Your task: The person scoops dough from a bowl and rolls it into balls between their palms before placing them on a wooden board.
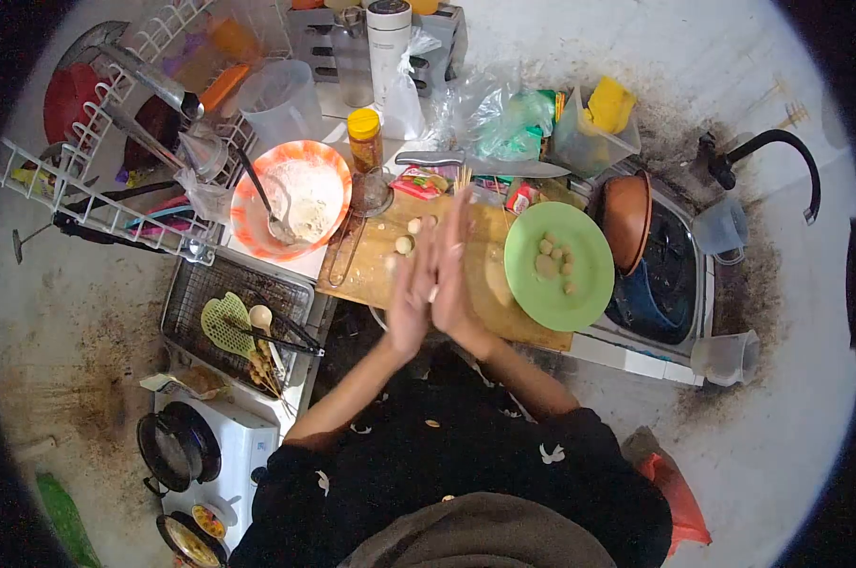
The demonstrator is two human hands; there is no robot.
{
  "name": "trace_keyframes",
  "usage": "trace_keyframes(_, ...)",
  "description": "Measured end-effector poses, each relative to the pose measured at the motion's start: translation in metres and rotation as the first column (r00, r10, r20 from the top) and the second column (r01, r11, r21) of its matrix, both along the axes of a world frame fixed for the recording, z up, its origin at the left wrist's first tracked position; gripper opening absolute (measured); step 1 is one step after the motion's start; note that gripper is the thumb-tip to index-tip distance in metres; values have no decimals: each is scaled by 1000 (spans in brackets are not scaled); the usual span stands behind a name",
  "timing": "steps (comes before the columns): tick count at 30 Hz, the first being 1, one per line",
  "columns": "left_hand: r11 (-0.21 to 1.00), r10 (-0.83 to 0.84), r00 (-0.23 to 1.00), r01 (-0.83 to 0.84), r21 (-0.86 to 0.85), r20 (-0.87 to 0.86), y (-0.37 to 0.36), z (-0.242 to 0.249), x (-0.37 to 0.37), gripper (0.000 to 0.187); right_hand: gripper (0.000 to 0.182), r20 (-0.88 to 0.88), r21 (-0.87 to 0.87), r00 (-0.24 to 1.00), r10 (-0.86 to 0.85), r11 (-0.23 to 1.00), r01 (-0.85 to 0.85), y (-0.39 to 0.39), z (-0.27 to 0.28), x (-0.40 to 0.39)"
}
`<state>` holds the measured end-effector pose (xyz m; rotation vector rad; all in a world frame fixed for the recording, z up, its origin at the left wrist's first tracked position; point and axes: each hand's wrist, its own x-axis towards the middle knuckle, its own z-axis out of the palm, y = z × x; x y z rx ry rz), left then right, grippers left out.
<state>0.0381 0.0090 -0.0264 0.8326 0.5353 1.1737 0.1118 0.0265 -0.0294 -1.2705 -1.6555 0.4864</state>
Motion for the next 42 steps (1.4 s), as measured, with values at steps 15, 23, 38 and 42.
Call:
trace_keyframes(15, 956, -204, 946, 136, -260, -254, -21, -36, 18, 47, 60, -10, 68, 997, -83, 994, 83, 16, 1, 50)
trace_keyframes(23, 993, 12, 924, 35, 116, -381, 1, -42, -17, 37, 54, -229, 111, 960, -158, 976, 187, 18, -2, 59)
trace_keyframes(38, 870, 408, 471, 60, 490, -782, 2, -28, -40, 51, 55, -419, 11, 894, -158, 984, 179, -3, -16, 74)
trace_keyframes(42, 847, 431, 391, 137, 514, -813, 1, -33, -40, 48, 55, -414, 4, 894, -172, 982, 191, -3, -23, 80)
